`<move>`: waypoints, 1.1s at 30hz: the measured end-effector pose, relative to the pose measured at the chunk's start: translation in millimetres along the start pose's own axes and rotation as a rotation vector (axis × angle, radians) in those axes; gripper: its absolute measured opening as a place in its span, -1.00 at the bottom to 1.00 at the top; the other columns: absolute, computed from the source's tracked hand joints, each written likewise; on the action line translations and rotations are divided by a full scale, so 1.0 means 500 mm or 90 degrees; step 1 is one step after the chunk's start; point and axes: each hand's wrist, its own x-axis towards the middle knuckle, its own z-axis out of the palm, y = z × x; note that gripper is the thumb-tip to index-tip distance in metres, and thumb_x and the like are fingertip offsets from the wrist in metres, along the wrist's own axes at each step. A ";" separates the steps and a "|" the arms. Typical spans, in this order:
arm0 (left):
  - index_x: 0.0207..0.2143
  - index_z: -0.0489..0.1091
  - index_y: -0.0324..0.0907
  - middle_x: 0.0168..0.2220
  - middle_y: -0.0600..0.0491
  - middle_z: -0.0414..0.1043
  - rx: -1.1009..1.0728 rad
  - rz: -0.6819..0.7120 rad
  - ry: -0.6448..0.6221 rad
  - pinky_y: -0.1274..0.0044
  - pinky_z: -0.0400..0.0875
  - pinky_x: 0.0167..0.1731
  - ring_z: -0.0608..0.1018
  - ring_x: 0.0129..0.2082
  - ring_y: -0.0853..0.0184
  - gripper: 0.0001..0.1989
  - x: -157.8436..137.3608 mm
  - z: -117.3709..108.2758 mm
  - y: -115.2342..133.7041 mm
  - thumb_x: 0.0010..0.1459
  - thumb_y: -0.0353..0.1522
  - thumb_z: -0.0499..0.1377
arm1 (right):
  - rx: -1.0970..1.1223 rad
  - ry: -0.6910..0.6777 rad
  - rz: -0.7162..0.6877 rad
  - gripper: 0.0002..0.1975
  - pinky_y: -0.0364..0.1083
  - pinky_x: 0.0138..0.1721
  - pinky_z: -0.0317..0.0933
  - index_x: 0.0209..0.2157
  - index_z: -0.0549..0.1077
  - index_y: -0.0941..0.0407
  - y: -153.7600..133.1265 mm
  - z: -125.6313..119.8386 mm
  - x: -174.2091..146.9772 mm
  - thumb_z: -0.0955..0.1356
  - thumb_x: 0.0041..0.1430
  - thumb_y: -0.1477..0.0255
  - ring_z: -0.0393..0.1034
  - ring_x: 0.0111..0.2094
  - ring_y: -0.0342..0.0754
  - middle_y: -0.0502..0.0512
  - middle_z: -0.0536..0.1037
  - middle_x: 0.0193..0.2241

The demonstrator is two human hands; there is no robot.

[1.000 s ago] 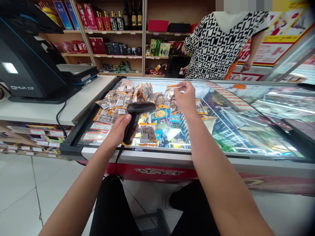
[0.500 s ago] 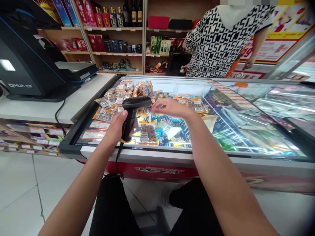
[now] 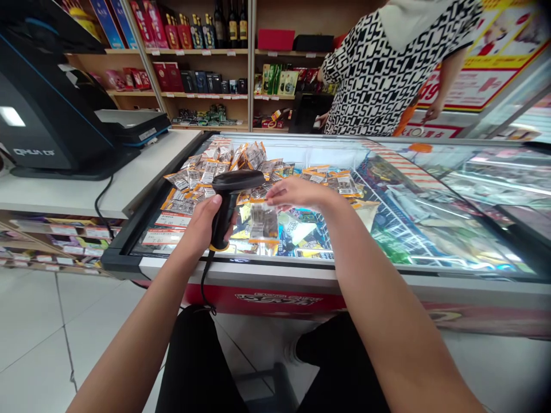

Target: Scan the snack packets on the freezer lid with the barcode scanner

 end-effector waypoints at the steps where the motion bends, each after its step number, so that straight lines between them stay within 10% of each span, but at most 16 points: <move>1: -0.39 0.37 -0.16 -0.51 0.05 0.47 0.001 -0.002 0.002 0.54 0.22 -0.69 0.37 -0.72 0.45 -0.49 0.000 0.000 -0.001 0.32 0.09 0.12 | 0.055 0.063 0.006 -0.80 0.04 -0.20 0.48 -0.25 0.68 0.11 0.002 -0.006 -0.001 0.60 0.07 0.38 0.59 -0.26 0.07 0.18 0.70 -0.24; 6: -0.39 0.39 -0.16 -0.54 0.07 0.44 0.003 -0.015 0.006 0.54 0.22 -0.70 0.35 -0.73 0.45 -0.48 0.002 -0.003 -0.003 0.32 0.10 0.12 | 0.127 0.314 -0.008 -0.78 -0.05 -0.30 0.44 -0.17 0.63 0.13 0.002 -0.019 -0.004 0.57 0.13 0.44 0.51 -0.37 -0.06 0.14 0.66 -0.28; 22: -0.40 0.43 -0.18 -0.54 0.06 0.44 0.017 -0.043 0.009 0.55 0.25 -0.70 0.37 -0.72 0.44 -0.44 0.000 -0.003 -0.001 0.30 0.13 0.13 | 0.147 0.389 -0.031 -0.82 -0.08 -0.27 0.42 -0.18 0.59 0.12 0.006 -0.030 -0.002 0.51 0.16 0.41 0.49 -0.34 -0.07 0.10 0.63 -0.28; 27: -0.40 0.39 -0.17 -0.54 0.06 0.44 0.023 -0.030 0.016 0.56 0.22 -0.71 0.38 -0.71 0.44 -0.45 0.001 -0.002 -0.001 0.28 0.14 0.14 | -0.015 0.635 0.031 -0.89 0.15 -0.03 0.39 -0.26 0.58 0.15 0.059 -0.093 -0.026 0.40 0.16 0.48 0.50 -0.24 0.11 0.20 0.59 -0.34; 33: -0.40 0.38 -0.16 -0.56 0.07 0.42 0.024 -0.031 0.016 0.56 0.20 -0.71 0.37 -0.71 0.43 -0.46 0.000 -0.003 -0.002 0.29 0.13 0.13 | -0.242 0.689 0.068 -0.80 0.38 0.21 0.19 -0.16 0.55 0.12 0.081 -0.101 -0.030 0.44 0.14 0.45 0.34 0.16 0.49 0.42 0.55 -0.01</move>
